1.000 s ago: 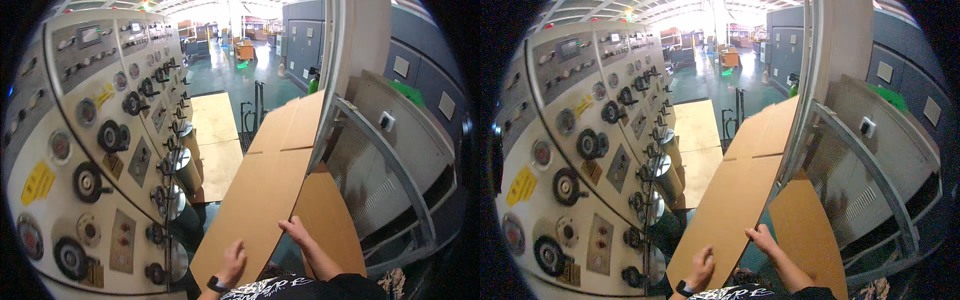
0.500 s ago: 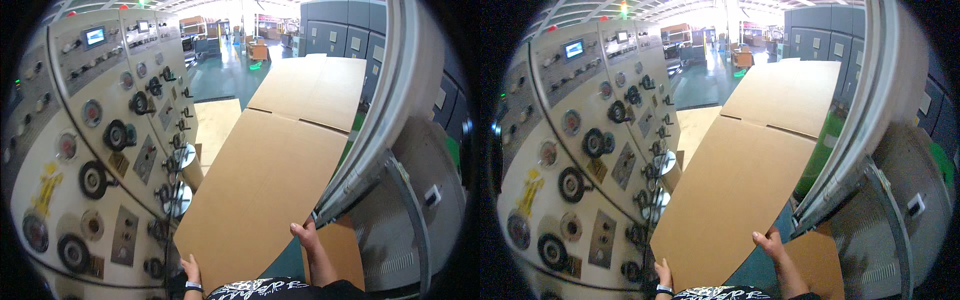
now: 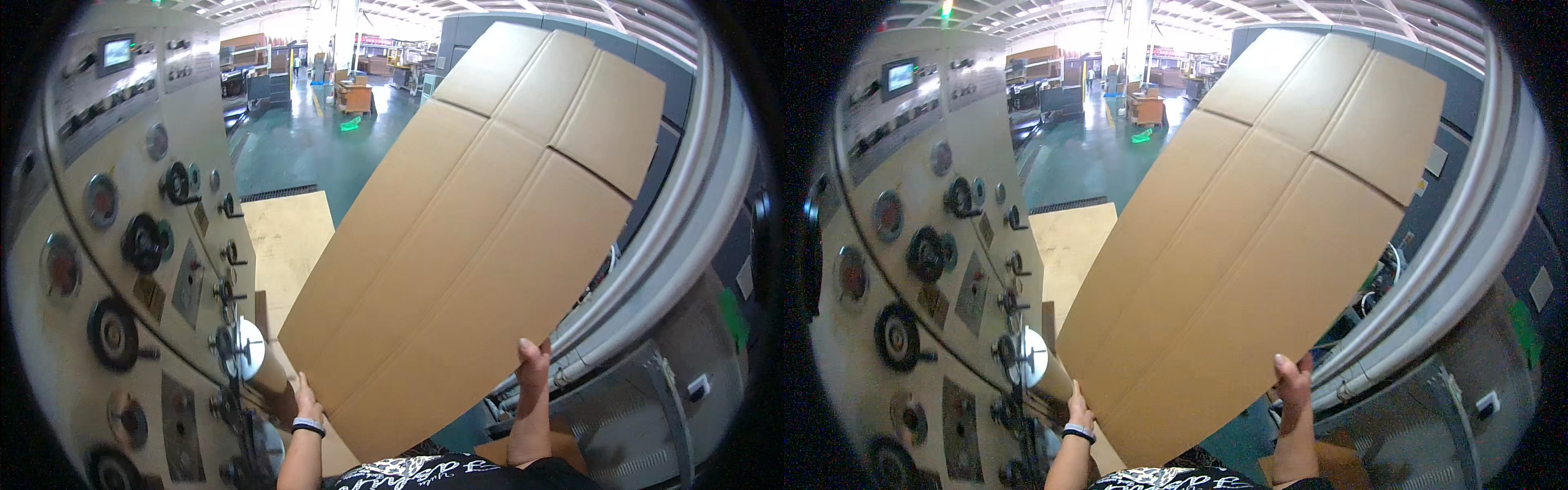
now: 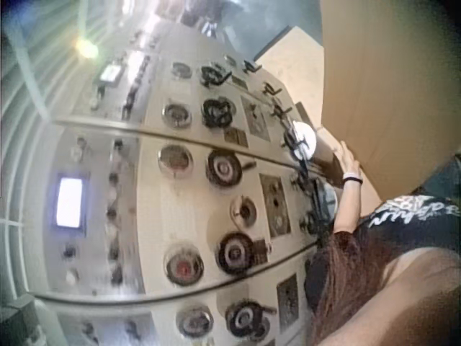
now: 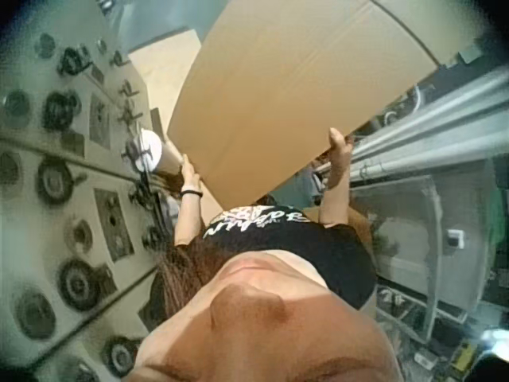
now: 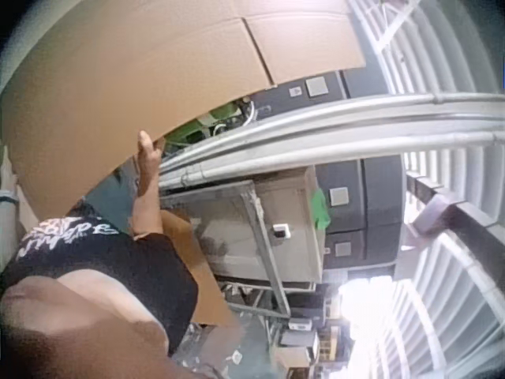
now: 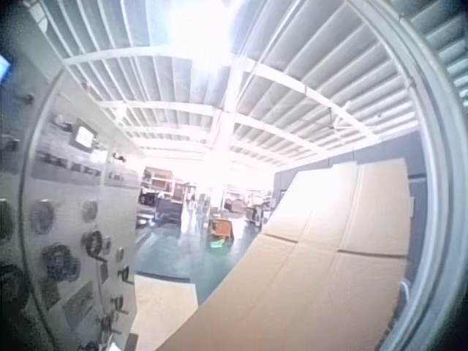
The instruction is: The person feeds large cardboard sheets into a machine, uses a screwdriver to adjust the machine's rollers, and then removes and stacks the processed sheets. The person also picks up a sheet from the floor and places it on a stack.
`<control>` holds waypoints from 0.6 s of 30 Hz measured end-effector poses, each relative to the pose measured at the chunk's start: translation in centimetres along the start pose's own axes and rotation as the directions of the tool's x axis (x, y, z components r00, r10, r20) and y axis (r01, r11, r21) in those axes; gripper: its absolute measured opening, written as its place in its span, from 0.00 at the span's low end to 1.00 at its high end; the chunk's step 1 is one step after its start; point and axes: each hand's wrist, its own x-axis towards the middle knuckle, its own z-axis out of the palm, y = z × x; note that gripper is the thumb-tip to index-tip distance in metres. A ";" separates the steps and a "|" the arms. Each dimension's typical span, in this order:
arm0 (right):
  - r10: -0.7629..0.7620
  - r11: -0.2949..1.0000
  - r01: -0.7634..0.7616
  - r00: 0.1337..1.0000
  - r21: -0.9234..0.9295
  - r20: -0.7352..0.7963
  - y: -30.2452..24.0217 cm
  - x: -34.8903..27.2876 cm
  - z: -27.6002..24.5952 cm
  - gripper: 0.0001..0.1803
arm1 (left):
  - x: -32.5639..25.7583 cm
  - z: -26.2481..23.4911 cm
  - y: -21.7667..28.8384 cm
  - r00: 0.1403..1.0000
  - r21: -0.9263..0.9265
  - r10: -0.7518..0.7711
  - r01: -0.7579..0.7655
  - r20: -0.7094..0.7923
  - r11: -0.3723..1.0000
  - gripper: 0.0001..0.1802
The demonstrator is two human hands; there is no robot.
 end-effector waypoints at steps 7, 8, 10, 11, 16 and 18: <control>-0.085 0.941 0.207 0.912 0.270 -0.402 11.8 16.3 7.3 0.23 | 13.7 16.0 9.9 0.986 -0.118 0.169 -0.167 0.004 0.979 0.34; -0.108 0.917 0.248 0.908 0.313 -0.404 12.5 18.5 9.3 0.26 | 17.0 16.9 11.5 0.953 -0.221 0.266 -0.231 0.148 0.948 0.34; -0.009 0.876 0.209 0.908 0.434 -0.420 15.2 22.8 11.9 0.30 | 23.3 17.5 15.0 0.946 -0.113 0.317 -0.309 0.061 0.944 0.34; -0.001 0.861 0.213 0.908 0.462 -0.418 16.5 25.7 12.1 0.31 | 23.8 21.8 16.6 0.968 -0.075 0.252 -0.251 0.015 0.965 0.35; -0.233 0.880 0.407 0.818 0.243 -0.526 24.5 38.2 18.0 0.31 | 32.8 28.4 24.5 0.937 -0.190 0.320 -0.292 0.138 0.937 0.37; -0.364 0.882 0.464 0.778 0.079 -0.512 25.3 42.9 23.3 0.33 | 39.7 29.9 26.6 0.919 -0.118 0.388 -0.378 0.077 0.918 0.36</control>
